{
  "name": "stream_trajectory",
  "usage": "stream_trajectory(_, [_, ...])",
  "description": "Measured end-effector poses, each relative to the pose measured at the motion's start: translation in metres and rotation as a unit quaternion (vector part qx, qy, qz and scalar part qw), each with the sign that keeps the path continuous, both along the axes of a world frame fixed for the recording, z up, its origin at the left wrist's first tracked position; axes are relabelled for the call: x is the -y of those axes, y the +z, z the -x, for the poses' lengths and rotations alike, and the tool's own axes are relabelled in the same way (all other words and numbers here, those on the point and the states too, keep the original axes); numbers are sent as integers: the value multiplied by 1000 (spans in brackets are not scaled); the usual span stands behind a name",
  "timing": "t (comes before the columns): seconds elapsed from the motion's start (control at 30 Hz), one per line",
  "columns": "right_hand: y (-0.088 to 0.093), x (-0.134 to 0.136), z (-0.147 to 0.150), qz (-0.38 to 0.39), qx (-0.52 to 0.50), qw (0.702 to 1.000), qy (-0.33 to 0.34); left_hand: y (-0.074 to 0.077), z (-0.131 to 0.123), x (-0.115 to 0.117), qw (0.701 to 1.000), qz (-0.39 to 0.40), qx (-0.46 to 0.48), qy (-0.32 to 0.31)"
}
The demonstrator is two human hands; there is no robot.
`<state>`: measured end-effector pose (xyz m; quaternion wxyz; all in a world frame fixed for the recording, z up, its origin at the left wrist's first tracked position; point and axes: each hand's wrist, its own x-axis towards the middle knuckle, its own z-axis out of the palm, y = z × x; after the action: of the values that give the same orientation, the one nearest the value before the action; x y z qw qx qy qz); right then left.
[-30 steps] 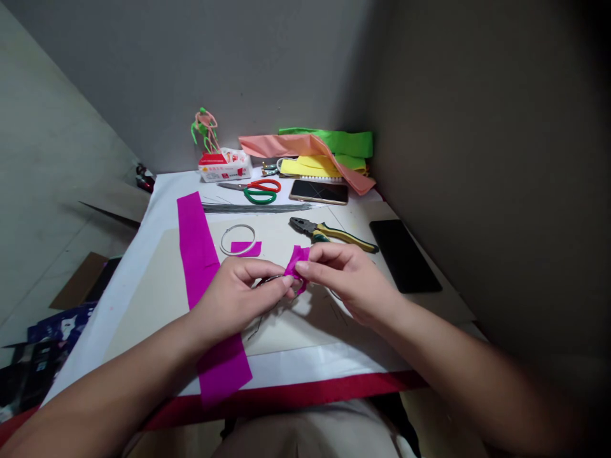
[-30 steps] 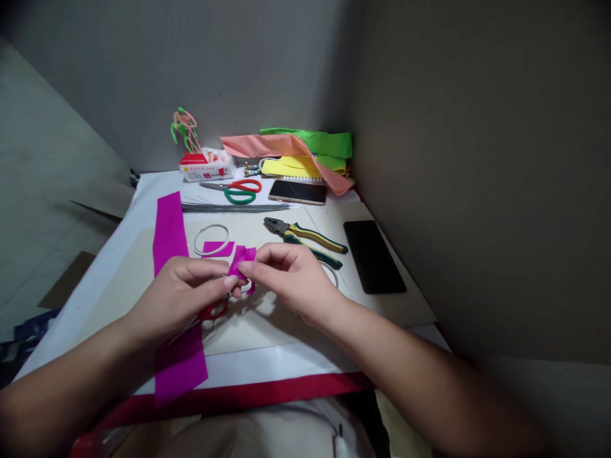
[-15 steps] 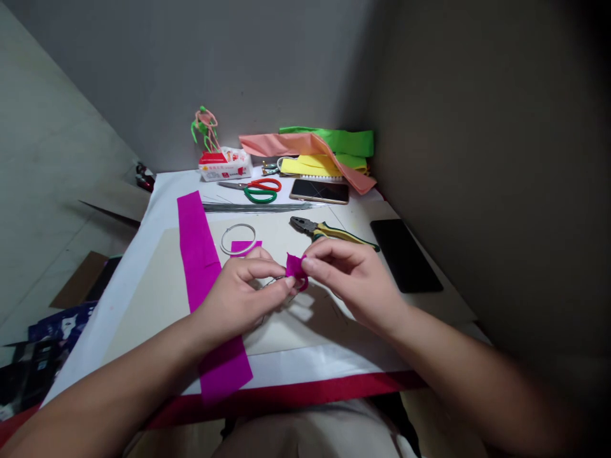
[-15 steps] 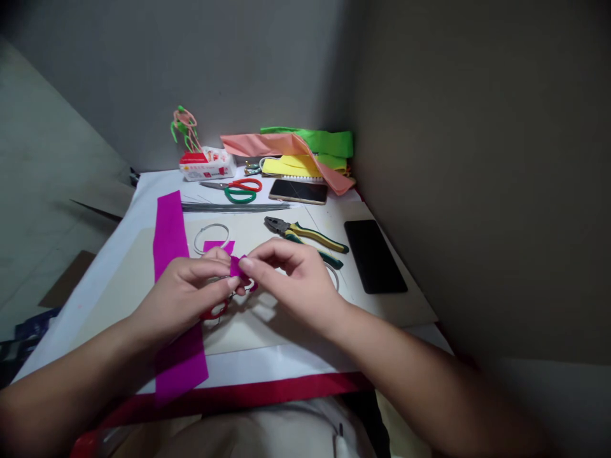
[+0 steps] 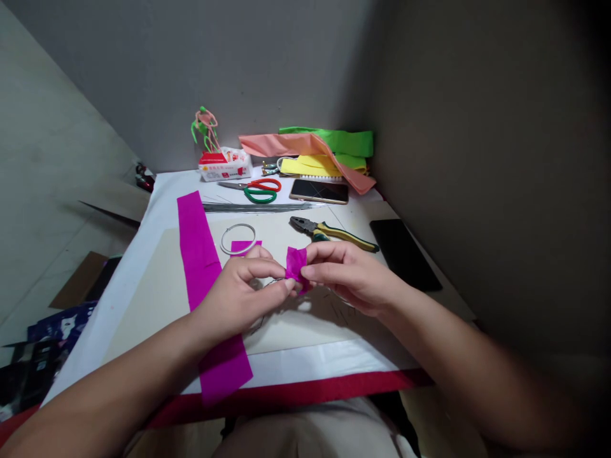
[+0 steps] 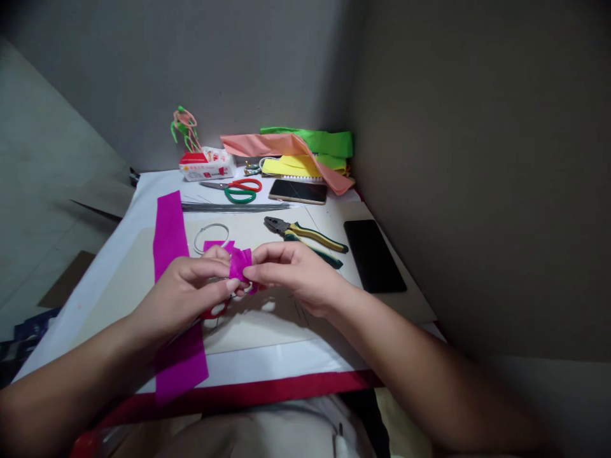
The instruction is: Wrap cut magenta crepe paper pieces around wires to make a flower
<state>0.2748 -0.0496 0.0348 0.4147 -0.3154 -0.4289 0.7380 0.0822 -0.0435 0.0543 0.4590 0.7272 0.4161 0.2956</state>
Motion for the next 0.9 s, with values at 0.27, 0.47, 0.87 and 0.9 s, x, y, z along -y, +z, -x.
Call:
stream_trajectory(0.27, [-4,-6,-8,45,-95,990,91,0,3,1,1000,-14,13,-17])
stream_trajectory(0.47, [-7,-7,-7,24,-91,989,116,-2,2,0,997,-31,34,-65])
stream_trajectory(0.87, [-1,2,4,-51,15,996,-72,-1,1,1,998,3,50,-26])
stream_trajectory(0.9, [0,3,3,-52,25,996,-68,-1,2,1,998,5,53,-30])
